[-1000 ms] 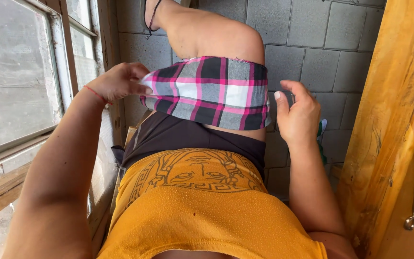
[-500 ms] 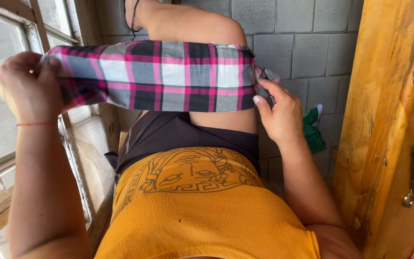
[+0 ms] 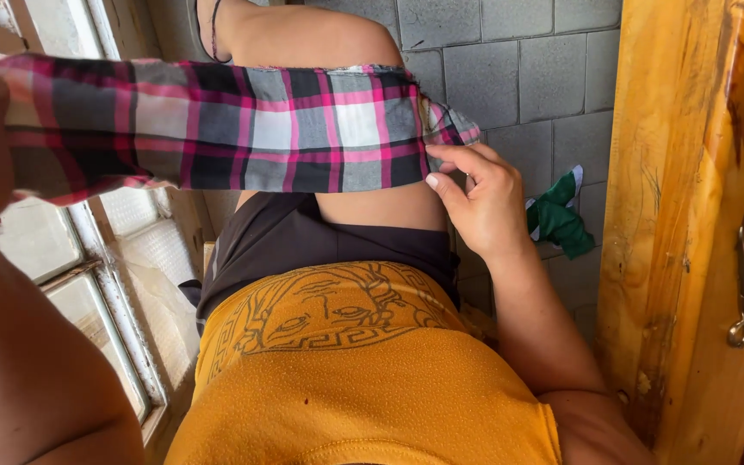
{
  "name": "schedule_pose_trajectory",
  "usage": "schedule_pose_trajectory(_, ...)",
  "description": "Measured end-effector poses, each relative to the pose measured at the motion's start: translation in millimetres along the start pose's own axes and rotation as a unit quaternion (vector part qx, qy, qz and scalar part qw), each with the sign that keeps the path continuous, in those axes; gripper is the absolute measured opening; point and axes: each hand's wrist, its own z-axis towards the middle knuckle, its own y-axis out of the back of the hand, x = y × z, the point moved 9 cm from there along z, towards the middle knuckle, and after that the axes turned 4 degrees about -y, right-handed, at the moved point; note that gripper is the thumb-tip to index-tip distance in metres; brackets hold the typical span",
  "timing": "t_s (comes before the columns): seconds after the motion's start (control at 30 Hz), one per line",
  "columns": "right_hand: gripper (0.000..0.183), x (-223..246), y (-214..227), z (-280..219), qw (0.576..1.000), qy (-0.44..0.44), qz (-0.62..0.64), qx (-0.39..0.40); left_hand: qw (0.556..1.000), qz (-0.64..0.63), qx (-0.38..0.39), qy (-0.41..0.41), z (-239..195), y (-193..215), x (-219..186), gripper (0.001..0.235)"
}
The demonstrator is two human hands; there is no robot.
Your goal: Cutting a plaid fabric piece with scissors and then folding it on a wooden table.
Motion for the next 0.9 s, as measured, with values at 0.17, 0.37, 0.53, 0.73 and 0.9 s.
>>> schedule_pose_trajectory(0.17, 0.048, -2.4, -15.0, 2.2, 0.999, 0.000, 0.019, 0.046, 0.919, -0.377, 0.118, 0.010, 13.5, 42.8, -214.8, 0.028)
schedule_pose_trajectory(0.37, 0.039, -16.1, -6.7, 10.3, 0.982, -0.007, 0.169, 0.080, 0.782, -0.517, 0.307, -0.165, 2.2, -49.7, -427.2, 0.025)
schedule_pose_trajectory(0.53, 0.061, -48.3, 1.7, 18.9, 0.879, -0.087, 0.453, 0.117, 0.711, -0.547, 0.425, -0.119, -41.1, -102.0, -463.0, 0.056)
schedule_pose_trajectory(0.73, 0.024, -64.1, 6.4, 27.2, 0.955, -0.190, 0.202, 0.107, 0.902, -0.320, 0.073, -0.280, -52.2, -40.7, -386.3, 0.032)
schedule_pose_trajectory(0.9, 0.032, -31.6, 46.4, 38.4, 0.973, -0.112, 0.183, 0.079, 0.933, -0.157, 0.063, -0.318, -96.1, -91.5, -329.5, 0.059)
